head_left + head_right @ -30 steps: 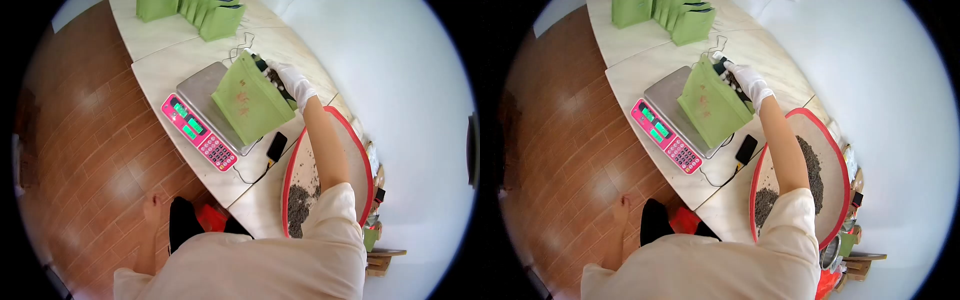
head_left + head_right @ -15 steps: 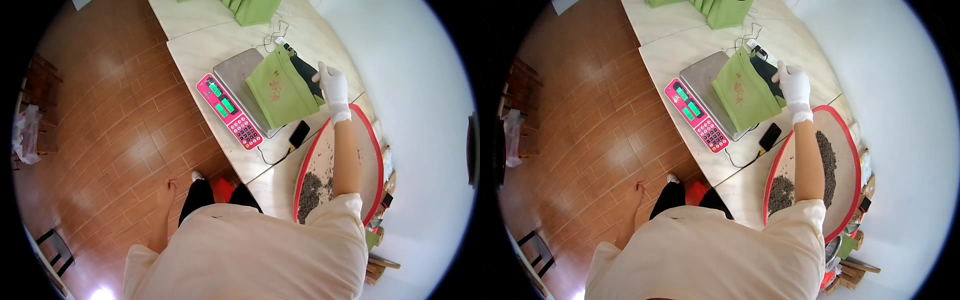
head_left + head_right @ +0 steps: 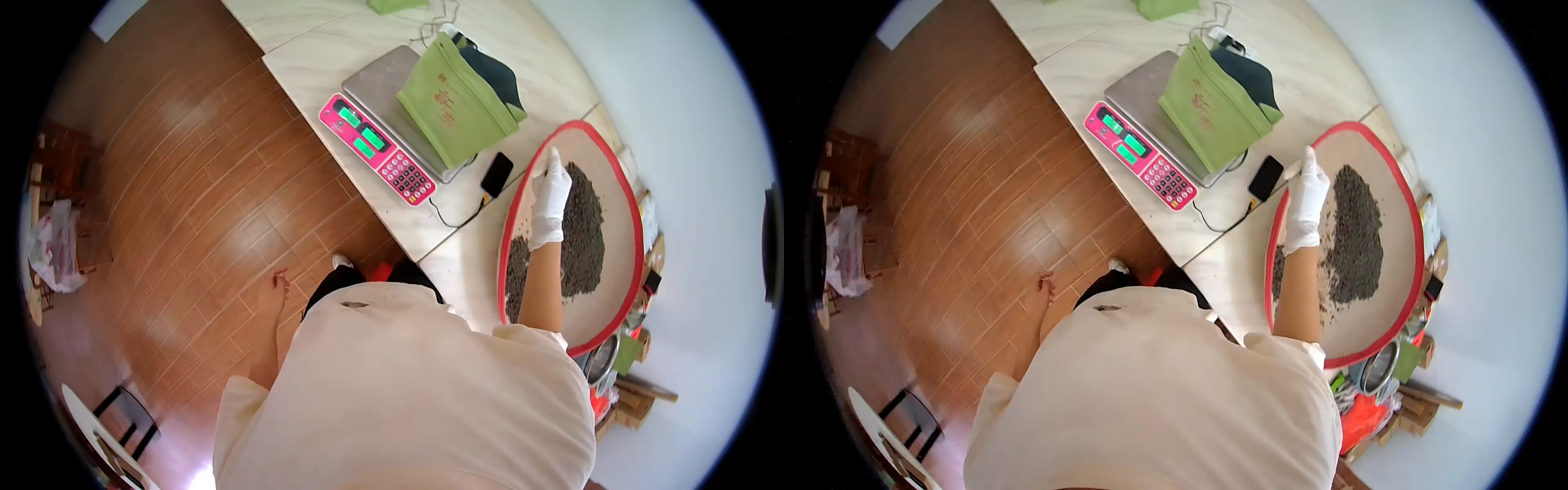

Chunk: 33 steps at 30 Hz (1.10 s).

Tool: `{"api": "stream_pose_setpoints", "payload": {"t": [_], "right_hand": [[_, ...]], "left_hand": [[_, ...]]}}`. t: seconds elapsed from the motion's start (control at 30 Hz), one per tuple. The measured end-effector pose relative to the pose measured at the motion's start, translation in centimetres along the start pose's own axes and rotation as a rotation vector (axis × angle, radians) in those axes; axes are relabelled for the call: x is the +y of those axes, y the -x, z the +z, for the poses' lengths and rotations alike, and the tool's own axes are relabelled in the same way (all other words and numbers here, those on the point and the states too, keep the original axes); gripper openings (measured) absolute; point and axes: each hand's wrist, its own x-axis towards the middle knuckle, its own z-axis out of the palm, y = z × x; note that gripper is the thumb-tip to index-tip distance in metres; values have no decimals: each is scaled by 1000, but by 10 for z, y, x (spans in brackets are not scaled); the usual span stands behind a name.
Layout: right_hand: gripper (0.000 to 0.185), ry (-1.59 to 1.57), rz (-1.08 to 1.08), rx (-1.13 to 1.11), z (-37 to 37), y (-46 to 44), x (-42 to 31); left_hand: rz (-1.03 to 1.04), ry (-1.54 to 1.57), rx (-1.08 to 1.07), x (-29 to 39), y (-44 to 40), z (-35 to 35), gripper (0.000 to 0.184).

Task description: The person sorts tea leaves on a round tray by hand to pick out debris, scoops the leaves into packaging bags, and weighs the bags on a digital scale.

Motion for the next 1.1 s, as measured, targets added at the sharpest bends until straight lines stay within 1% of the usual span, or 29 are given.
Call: {"api": "stream_pose_setpoints", "payload": {"t": [0.03, 0.07, 0.1, 0.17, 0.23, 0.27, 0.3, 0.33, 0.37, 0.4, 0.43, 0.47, 0.5, 0.57, 0.6, 0.67, 0.7, 0.77, 0.8, 0.83, 0.93, 0.97, 1.0, 1.03, 1.07, 1.1], "right_hand": [[53, 18, 25, -21, -8, 10, 8], [47, 114, 62, -74, -16, 21, 13], [51, 155, 147, -110, -21, 31, 17], [50, 246, 258, -213, -25, 46, 36], [46, 421, 349, -268, -35, 51, 75], [41, 451, 356, -316, -35, 57, 96], [30, 508, 363, -425, -32, 64, 96], [29, 563, 417, -515, -25, 65, 102], [28, 617, 472, -606, -18, 68, 111], [28, 615, 485, -614, -8, 70, 117], [27, 618, 422, -697, 4, 71, 123], [27, 618, 356, -778, 16, 72, 128], [27, 612, 361, -785, 30, 69, 130], [29, 620, 224, -890, 58, 65, 129], [29, 614, 231, -904, 72, 63, 127], [27, 594, 19, -817, 100, 58, 122], [27, 584, 17, -826, 112, 55, 121], [21, 626, -131, -759, 135, 45, 117], [18, 536, -14, -745, 146, 44, 96], [18, 529, -31, -756, 157, 36, 98], [16, 440, -161, -646, 183, 20, 111], [16, 435, -156, -643, 191, 18, 107], [16, 455, -170, -577, 198, 16, 101], [16, 479, -182, -506, 207, 13, 98], [16, 501, -258, -450, 216, 10, 102], [16, 506, -249, -433, 227, 6, 106]], "left_hand": [[-4, -14, -19, 0, -2, -1, 23], [-5, 4, -56, 2, -8, -2, 23], [-8, 23, -90, 5, -14, -1, 23], [-10, 14, -116, 7, -34, 4, 23], [-12, 10, -130, 22, -50, 8, 23], [22, -29, -136, 38, -55, 10, 23], [58, -66, -141, 50, -61, 14, 23], [46, -72, -136, 57, -68, 17, 23], [103, -95, -123, 61, -73, 20, 23], [160, -119, -112, 67, -75, 22, 24], [149, -128, -112, 73, -75, 24, 24], [104, -146, -134, 87, -73, 24, 24], [62, -164, -154, 97, -75, 24, 24], [27, -164, -154, 100, -78, 26, 24], [-4, -158, -160, 105, -76, 26, 24], [1, -216, -177, 122, -73, 25, 24], [20, -267, -203, 133, -74, 24, 24], [10, -255, -193, 146, -82, 23, 24], [1, -237, -194, 152, -88, 24, 24], [8, -230, -174, 156, -99, 25, 24], [25, -226, -117, 164, -127, 23, 23], [110, -266, -144, 174, -139, 20, 24], [199, -308, -176, 184, -153, 19, 25], [203, -318, -189, 195, -168, 18, 25], [234, -346, -194, 209, -184, 17, 24], [264, -373, -203, 222, -200, 18, 23]]}}
